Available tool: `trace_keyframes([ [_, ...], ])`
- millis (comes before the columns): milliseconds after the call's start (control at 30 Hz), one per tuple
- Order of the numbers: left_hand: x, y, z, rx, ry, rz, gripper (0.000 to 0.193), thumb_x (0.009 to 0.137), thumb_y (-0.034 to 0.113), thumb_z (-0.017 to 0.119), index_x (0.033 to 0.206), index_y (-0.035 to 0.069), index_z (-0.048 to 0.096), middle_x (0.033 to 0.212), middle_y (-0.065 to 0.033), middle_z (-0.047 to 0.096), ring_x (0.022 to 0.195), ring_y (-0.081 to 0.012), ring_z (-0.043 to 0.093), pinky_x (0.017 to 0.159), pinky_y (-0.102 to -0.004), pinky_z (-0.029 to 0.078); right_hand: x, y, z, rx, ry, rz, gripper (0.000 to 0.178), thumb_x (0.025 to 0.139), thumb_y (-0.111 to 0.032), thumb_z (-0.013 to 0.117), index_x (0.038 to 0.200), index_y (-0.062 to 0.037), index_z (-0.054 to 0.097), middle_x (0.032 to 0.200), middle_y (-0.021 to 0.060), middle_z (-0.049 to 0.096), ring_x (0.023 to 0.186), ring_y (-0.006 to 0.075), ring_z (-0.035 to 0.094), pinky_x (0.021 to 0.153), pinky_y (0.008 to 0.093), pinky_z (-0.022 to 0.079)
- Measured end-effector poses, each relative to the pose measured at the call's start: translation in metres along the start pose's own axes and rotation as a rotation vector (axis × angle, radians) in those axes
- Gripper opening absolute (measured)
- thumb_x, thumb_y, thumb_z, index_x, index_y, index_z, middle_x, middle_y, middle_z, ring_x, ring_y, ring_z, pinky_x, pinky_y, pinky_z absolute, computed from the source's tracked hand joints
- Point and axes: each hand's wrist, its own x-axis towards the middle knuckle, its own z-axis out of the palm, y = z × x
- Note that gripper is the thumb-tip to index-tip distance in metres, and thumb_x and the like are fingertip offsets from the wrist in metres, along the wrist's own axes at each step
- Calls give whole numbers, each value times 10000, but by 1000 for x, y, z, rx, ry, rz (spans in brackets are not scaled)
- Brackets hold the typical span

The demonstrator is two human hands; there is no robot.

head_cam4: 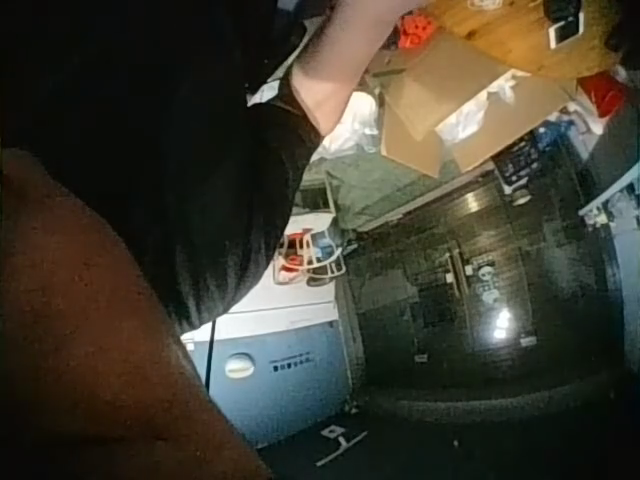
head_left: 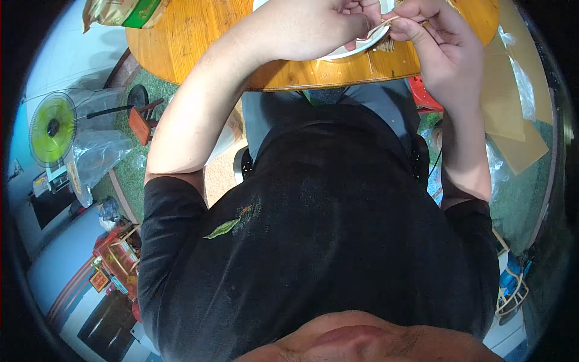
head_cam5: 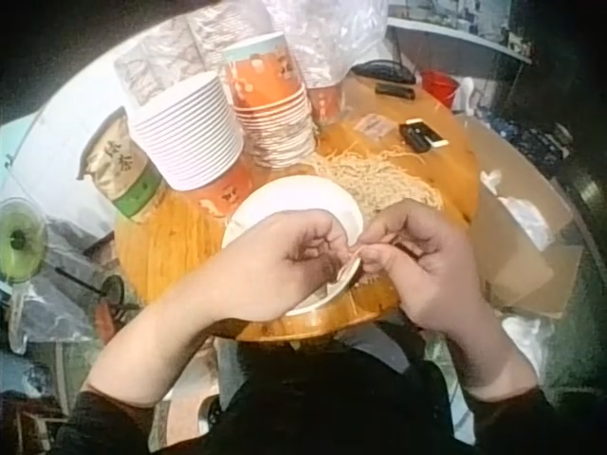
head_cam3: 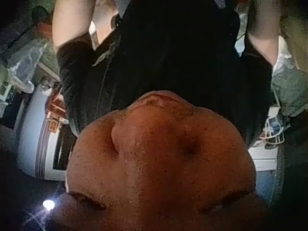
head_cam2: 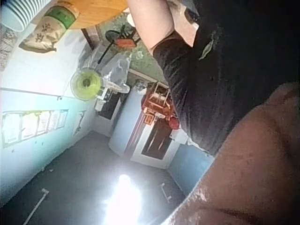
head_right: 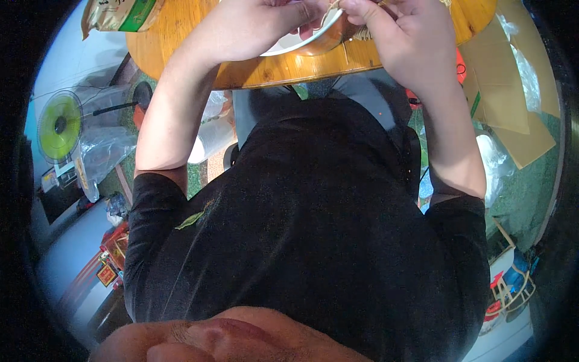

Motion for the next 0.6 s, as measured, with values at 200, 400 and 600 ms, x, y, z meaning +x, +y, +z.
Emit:
trace_keyframes([
  [200,-1,1,0,-54,2,-41,95,967,-33,581,1018,3,653,910,-35,676,829,-112,614,755,-266,502,16,-47,43,-1100,125,563,105,976,39,603,1070,-1,626,915,36,671,798,78,639,748,223,519],
  [400,3,-1,2,-113,-29,-46,95,977,-20,570,1023,9,648,924,-29,674,837,-108,611,761,-261,497,6,-16,6,-24,42,151,131,976,21,628,1104,-2,625,874,17,663,758,71,627,718,223,519],
  [600,0,-6,1,-53,1,-46,87,974,-14,577,1015,14,648,915,-23,666,838,-104,602,766,-261,493,29,-58,53,-867,319,695,203,943,40,675,1133,4,614,894,23,690,798,77,659,733,218,530],
])
